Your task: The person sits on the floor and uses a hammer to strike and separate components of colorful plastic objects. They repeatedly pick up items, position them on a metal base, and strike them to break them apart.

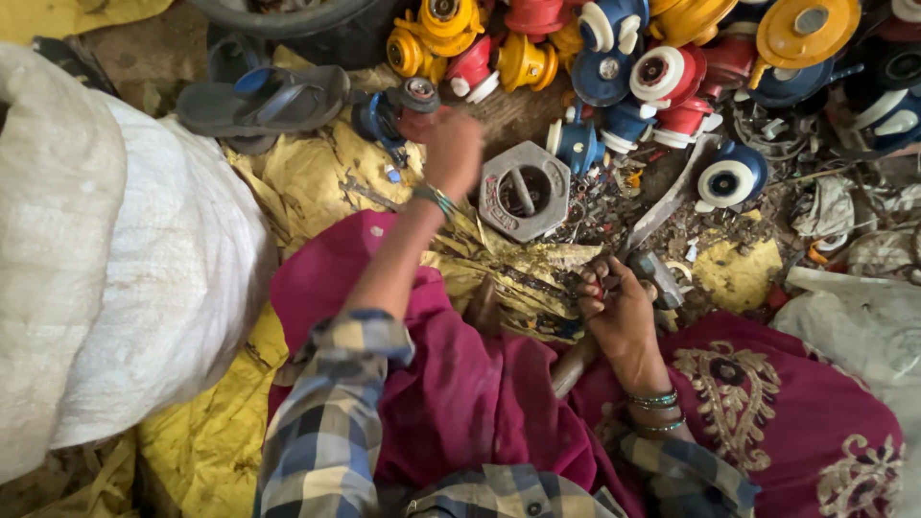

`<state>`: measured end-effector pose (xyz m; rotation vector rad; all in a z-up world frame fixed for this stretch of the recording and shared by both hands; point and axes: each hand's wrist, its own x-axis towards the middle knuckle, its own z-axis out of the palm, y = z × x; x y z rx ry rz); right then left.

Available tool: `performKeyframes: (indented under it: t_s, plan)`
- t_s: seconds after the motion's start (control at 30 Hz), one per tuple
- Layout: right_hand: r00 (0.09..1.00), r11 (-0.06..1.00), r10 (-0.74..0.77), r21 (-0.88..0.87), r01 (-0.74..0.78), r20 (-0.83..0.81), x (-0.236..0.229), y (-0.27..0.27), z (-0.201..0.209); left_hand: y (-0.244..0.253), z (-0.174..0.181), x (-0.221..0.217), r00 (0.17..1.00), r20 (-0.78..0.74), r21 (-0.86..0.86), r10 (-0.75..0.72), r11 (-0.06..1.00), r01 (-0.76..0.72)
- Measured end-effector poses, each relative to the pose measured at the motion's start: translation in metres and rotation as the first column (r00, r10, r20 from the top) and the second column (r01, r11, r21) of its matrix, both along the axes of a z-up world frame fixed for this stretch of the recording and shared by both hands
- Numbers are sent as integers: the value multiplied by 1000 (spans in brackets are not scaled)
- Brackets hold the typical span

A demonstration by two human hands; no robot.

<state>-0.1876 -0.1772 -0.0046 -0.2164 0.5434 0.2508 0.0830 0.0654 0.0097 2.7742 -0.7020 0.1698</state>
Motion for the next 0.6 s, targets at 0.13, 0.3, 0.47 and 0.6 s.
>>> performKeyframes:
  t_s: [0.13, 0.3, 0.47, 0.6]
  plan:
    - [994, 997, -51, -58, 45, -101, 1, 2, 5, 34, -42, 34, 994, -61, 24, 85, 996, -84]
    - [981, 990, -104, -112, 87, -163, 4, 7, 19, 31, -80, 37, 999, 22, 125, 39, 991, -41]
    - [980, 981, -112, -174, 83, -166, 4, 8, 29, 25, -89, 33, 996, 6, 208, 92, 974, -91]
    - [983, 978, -137, -173, 114, -124, 4, 11, 25, 27, -71, 31, 993, -28, 178, 113, 978, -106]
